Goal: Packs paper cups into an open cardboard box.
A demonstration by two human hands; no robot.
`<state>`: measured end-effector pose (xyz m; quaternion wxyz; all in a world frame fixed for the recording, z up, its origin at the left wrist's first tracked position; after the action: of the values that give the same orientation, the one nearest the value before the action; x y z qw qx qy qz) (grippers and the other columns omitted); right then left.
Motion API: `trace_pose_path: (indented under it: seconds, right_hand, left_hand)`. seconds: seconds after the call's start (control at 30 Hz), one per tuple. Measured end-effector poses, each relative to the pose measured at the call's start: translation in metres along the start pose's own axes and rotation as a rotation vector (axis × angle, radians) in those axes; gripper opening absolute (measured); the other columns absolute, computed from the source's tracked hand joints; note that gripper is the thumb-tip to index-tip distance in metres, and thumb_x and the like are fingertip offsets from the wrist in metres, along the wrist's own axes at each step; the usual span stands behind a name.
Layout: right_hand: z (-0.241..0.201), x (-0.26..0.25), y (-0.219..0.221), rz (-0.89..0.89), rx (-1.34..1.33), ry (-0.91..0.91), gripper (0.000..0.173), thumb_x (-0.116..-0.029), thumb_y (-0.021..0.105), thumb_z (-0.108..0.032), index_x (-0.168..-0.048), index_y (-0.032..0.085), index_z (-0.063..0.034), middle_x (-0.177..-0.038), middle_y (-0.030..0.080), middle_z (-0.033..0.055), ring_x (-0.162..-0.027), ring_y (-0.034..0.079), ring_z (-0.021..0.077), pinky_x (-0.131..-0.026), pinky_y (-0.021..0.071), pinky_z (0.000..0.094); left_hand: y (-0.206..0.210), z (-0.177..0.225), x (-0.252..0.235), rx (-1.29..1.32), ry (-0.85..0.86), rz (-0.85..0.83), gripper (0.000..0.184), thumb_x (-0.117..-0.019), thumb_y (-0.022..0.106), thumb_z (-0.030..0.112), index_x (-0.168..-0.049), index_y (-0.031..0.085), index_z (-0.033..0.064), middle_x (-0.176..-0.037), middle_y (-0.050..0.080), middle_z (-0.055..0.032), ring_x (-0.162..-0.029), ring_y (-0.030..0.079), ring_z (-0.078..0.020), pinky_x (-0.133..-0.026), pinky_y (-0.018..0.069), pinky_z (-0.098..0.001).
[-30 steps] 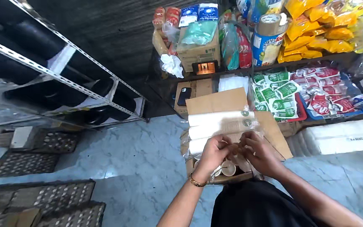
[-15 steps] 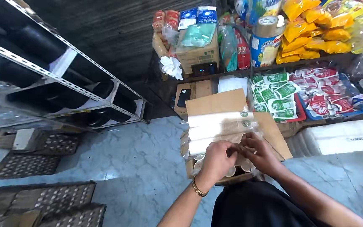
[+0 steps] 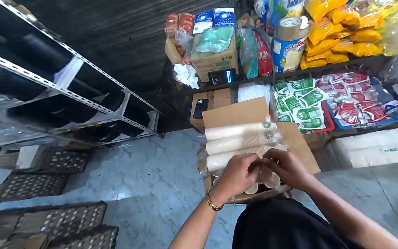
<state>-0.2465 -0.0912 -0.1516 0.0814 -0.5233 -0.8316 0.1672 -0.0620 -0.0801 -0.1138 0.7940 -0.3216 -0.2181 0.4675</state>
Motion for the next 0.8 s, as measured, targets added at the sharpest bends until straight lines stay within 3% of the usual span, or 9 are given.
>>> trace_pose_path:
  seconds: [0.1,0.23,0.33,0.47,0.53,0.63,0.7,0.8]
  right_hand:
    - [0.004,-0.001,-0.003,-0.009,0.053,0.042,0.028,-0.1058,0.054,-0.029,-0.103,0.07,-0.0069,-0.081,0.068,0.002,-0.07,0.065,0.0081,-0.068,0.0565,0.0289]
    - [0.004,0.001,-0.007,-0.023,0.221,0.066,0.032,-0.1043,0.056,-0.039,-0.099,0.071,-0.0107,-0.077,0.067,0.0019,-0.069,0.065,0.0153,-0.067,0.0559,0.0416]
    - [0.002,0.003,-0.009,-0.058,0.259,0.043,0.032,-0.1036,0.057,-0.038,-0.097,0.072,-0.0113,-0.077,0.067,0.002,-0.07,0.065,0.0156,-0.068,0.0551,0.0424]
    - [-0.007,0.004,-0.012,-0.072,0.362,-0.012,0.029,-0.101,0.061,-0.037,-0.097,0.074,-0.011,-0.087,0.07,0.0047,-0.074,0.066,0.0202,-0.069,0.0564,0.0462]
    - [-0.015,0.004,-0.015,-0.015,0.408,-0.044,0.026,-0.1003,0.063,-0.035,-0.105,0.074,-0.0115,-0.098,0.071,0.0071,-0.074,0.067,0.0227,-0.068,0.0575,0.0477]
    - [-0.027,-0.001,-0.016,0.065,0.381,-0.122,0.024,-0.1029,0.059,-0.026,-0.118,0.072,-0.0127,-0.104,0.072,0.005,-0.066,0.064,0.0156,-0.064,0.0577,0.0384]
    - [-0.03,-0.005,-0.012,-0.011,0.305,-0.109,0.026,-0.1047,0.053,-0.019,-0.123,0.07,-0.0124,-0.107,0.074,0.0025,-0.067,0.064,0.0111,-0.067,0.058,0.033]
    - [-0.032,-0.007,-0.002,-0.078,0.224,-0.048,0.028,-0.1012,0.054,-0.014,-0.124,0.07,-0.0109,-0.104,0.075,0.0031,-0.07,0.067,0.0125,-0.07,0.059,0.0352]
  left_hand:
    - [-0.002,-0.005,0.001,0.094,0.005,0.011,0.018,-0.0995,0.061,0.018,-0.105,0.071,0.0037,-0.091,0.071,-0.0037,-0.081,0.067,-0.0083,-0.078,0.0562,-0.0277]
    - [0.002,-0.011,0.003,0.165,0.02,0.056,0.016,-0.0996,0.062,0.017,-0.104,0.07,0.0039,-0.087,0.07,-0.0021,-0.074,0.065,-0.0061,-0.071,0.0557,-0.0245]
    - [0.004,-0.015,0.003,0.241,-0.002,0.097,0.015,-0.0989,0.062,0.015,-0.104,0.069,0.0029,-0.087,0.07,-0.0013,-0.072,0.065,-0.0046,-0.068,0.0556,-0.0228]
    - [0.005,-0.018,0.003,0.277,0.001,0.113,0.014,-0.0985,0.062,0.013,-0.104,0.069,0.0018,-0.086,0.07,-0.0018,-0.072,0.065,-0.0046,-0.068,0.0558,-0.0221]
    - [0.003,-0.016,0.004,0.216,0.024,0.097,0.016,-0.0982,0.061,0.014,-0.103,0.069,0.0011,-0.086,0.07,-0.0036,-0.073,0.065,-0.0064,-0.07,0.056,-0.0245]
    - [0.003,-0.013,0.003,0.155,0.053,0.081,0.015,-0.0971,0.061,0.014,-0.1,0.069,0.0017,-0.081,0.068,-0.004,-0.069,0.064,-0.008,-0.067,0.0547,-0.0261]
    - [0.003,-0.012,0.003,0.121,0.056,0.074,0.016,-0.0978,0.06,0.015,-0.101,0.069,0.002,-0.081,0.069,-0.0043,-0.07,0.065,-0.0088,-0.069,0.0556,-0.0274]
    - [0.002,-0.012,0.003,0.121,0.059,0.089,0.017,-0.0972,0.061,0.016,-0.101,0.07,0.0024,-0.082,0.07,-0.0037,-0.073,0.066,-0.0087,-0.071,0.0567,-0.0284]
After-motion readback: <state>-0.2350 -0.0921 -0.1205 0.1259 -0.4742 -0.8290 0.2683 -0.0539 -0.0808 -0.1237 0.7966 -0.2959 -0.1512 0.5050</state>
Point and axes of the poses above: each hand's wrist, its own x-axis away from the middle knuckle, its own y-axis out of the palm, z = x × y, the point moved 3 cm from there along -x, towards the middle knuckle
